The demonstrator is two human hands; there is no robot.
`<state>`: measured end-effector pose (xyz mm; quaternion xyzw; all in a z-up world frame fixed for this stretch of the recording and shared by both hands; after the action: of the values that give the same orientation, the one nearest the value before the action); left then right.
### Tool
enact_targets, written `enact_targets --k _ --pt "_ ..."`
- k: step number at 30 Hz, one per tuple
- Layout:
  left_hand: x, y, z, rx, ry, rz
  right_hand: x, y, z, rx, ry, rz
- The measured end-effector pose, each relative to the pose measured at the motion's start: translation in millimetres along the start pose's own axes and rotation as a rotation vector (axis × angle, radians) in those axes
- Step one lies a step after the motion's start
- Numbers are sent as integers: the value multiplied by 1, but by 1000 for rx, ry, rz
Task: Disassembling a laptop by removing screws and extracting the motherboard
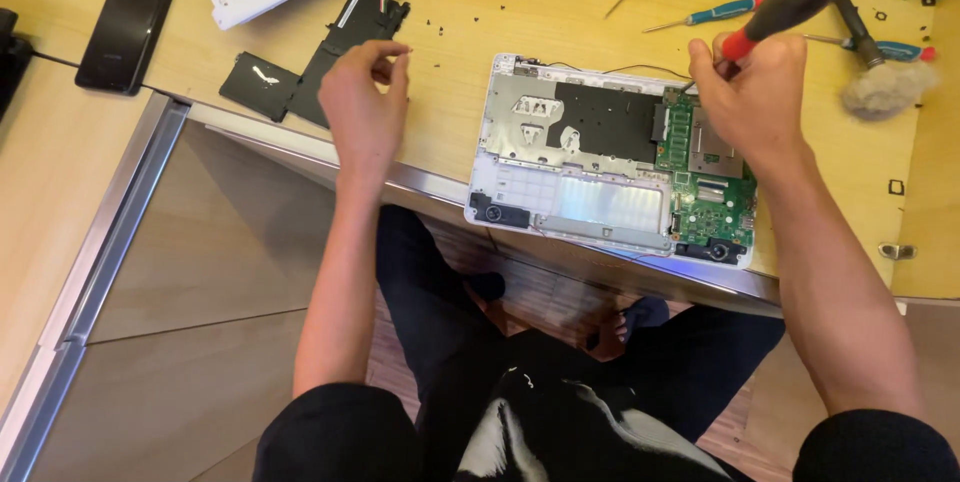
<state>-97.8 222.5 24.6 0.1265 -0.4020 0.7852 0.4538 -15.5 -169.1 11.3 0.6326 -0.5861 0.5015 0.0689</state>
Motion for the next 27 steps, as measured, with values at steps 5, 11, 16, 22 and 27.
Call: enact_targets --k 5,11,16,22,27 --pt "-10 -13 -35 120 -187 -137 -6 2 49 -27 -51 159" --pt "-35 -31 -48 182 -274 -154 8 0 30 -280 -307 204" --pt "-46 -37 -55 151 -300 -167 7 -3 30 -218 -262 213" --pt "-53 -51 -41 -33 -331 -194 6 -5 18 -181 -193 188" --pt "-80 -76 -60 -137 -457 -197 5 -4 23 -141 -197 211"
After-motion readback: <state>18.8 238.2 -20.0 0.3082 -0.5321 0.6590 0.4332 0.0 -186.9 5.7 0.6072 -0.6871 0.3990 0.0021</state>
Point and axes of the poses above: each hand's wrist, its own y-axis away from the middle knuckle, its own x-axis out of the back of the hand, z = x × y, the point moved 1 cm from there along -y, towards the middle knuckle, and after that the axes turned 8 degrees about y, right-handed, at the moved point
